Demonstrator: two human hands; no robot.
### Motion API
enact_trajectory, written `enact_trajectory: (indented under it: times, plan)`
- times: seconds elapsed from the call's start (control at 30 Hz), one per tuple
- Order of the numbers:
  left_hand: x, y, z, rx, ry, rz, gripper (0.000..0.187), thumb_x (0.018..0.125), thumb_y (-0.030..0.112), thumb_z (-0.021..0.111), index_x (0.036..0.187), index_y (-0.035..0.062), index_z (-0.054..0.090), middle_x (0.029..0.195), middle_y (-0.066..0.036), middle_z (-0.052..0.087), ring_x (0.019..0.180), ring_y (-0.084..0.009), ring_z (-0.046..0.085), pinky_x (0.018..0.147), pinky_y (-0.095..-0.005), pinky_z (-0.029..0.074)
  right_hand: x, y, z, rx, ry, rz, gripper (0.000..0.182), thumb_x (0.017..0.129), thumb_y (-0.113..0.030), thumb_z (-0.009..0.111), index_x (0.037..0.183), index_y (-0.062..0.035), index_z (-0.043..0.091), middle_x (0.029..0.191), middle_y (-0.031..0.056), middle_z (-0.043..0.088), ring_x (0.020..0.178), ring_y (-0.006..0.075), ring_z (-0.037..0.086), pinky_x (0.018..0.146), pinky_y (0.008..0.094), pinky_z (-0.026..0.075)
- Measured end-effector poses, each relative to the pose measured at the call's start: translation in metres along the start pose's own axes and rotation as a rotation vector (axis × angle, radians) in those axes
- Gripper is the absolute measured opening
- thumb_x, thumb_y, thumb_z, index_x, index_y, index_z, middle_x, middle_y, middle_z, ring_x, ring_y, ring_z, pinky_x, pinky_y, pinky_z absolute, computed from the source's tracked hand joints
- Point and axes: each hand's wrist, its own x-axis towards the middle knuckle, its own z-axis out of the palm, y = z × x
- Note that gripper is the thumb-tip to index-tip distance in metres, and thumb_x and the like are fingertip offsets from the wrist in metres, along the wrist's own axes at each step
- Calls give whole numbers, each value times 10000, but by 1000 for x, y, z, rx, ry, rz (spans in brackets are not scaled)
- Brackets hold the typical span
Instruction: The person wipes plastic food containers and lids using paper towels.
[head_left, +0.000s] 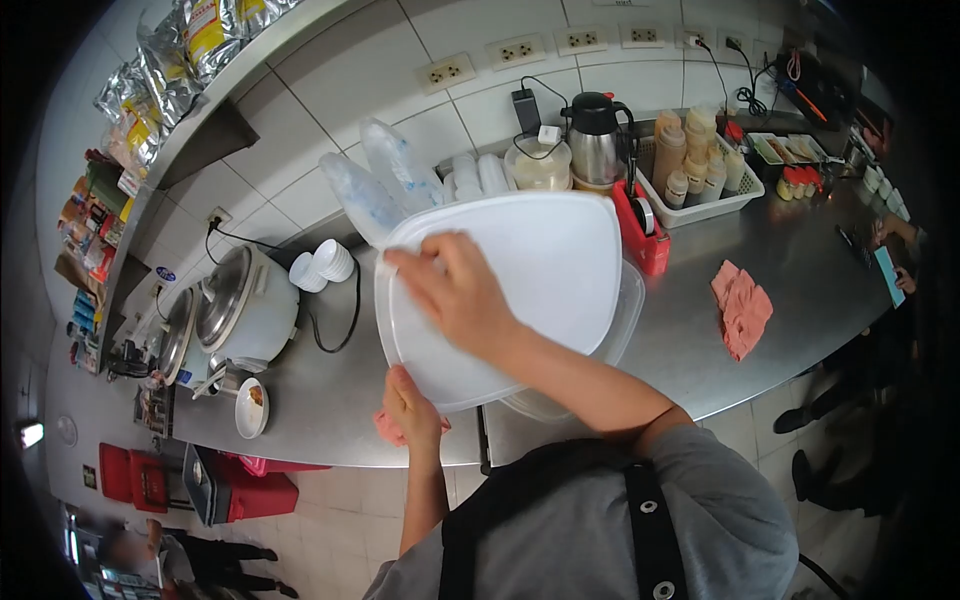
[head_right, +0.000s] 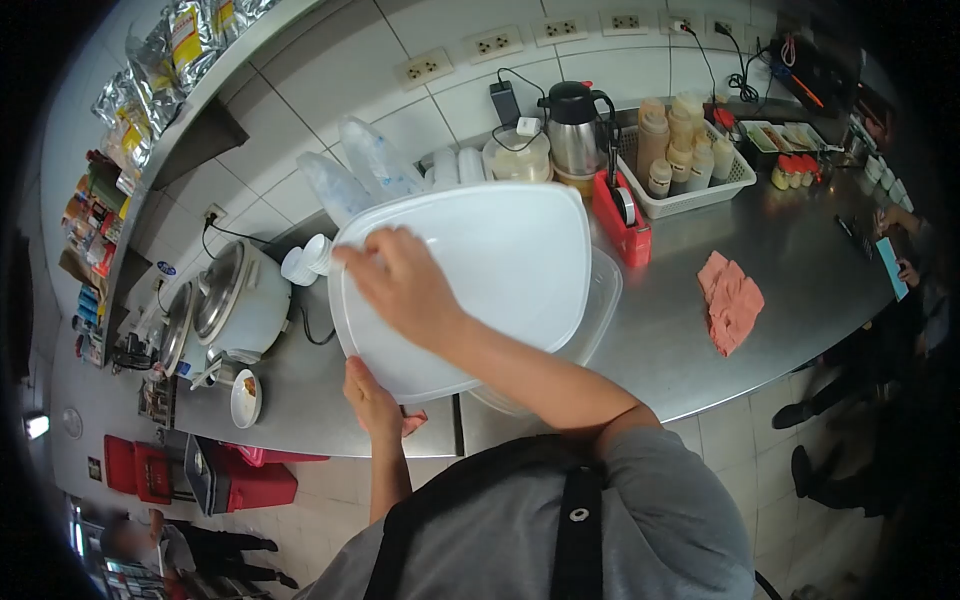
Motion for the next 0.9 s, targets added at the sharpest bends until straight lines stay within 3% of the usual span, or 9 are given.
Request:
enact_trajectory:
  times: [0.13,0.23,0.33,0.53,0.63,0.73,0.9]
  plan:
    - [4,5,-4,36,39,176,477,1057,341,357,746,-4,465,642,-11,480,621,-92,415,533,-290,348,10,18,-13,-81,-66,-3,260,822,-51,652,1079,-88,650,932,101,492,829,272,526,739,369,457]
    - [7,0,-10,86,22,217,473,1056,326,371,733,-7,462,627,0,461,614,-89,405,525,-284,334,9,18,-19,36,-75,79,232,835,-76,643,1063,-86,608,967,103,493,877,270,533,784,379,455]
    - [7,-7,-12,89,-8,201,477,1050,333,388,726,-10,457,614,-4,447,599,-96,395,516,-295,332,15,17,-35,263,-168,379,242,864,-108,633,1103,-82,610,1027,116,534,925,282,549,814,376,458]
    - [11,-16,-13,96,-152,236,397,1029,301,445,837,-36,533,676,-57,518,655,-115,461,581,-307,391,9,55,-42,192,-481,270,295,881,-178,639,1169,-119,655,1014,100,626,945,281,575,843,372,463]
    - [17,16,-4,117,-227,207,320,1016,255,478,901,-35,551,708,-77,535,680,-127,481,615,-306,408,3,54,-43,99,-410,238,251,880,-158,627,1120,-107,677,1003,103,629,956,288,569,844,381,458]
    - [22,45,23,56,-112,255,298,1002,224,503,841,-25,541,667,-88,502,621,-143,443,563,-323,378,-13,29,-32,176,-364,243,223,872,-127,620,1081,-101,694,963,95,631,946,287,568,825,377,462]
    - [35,22,33,178,1,393,400,990,226,529,690,-24,442,576,-127,400,509,-207,350,488,-378,313,-20,24,-44,119,-335,280,207,852,-84,618,1036,-93,712,968,86,628,936,257,582,786,353,472]
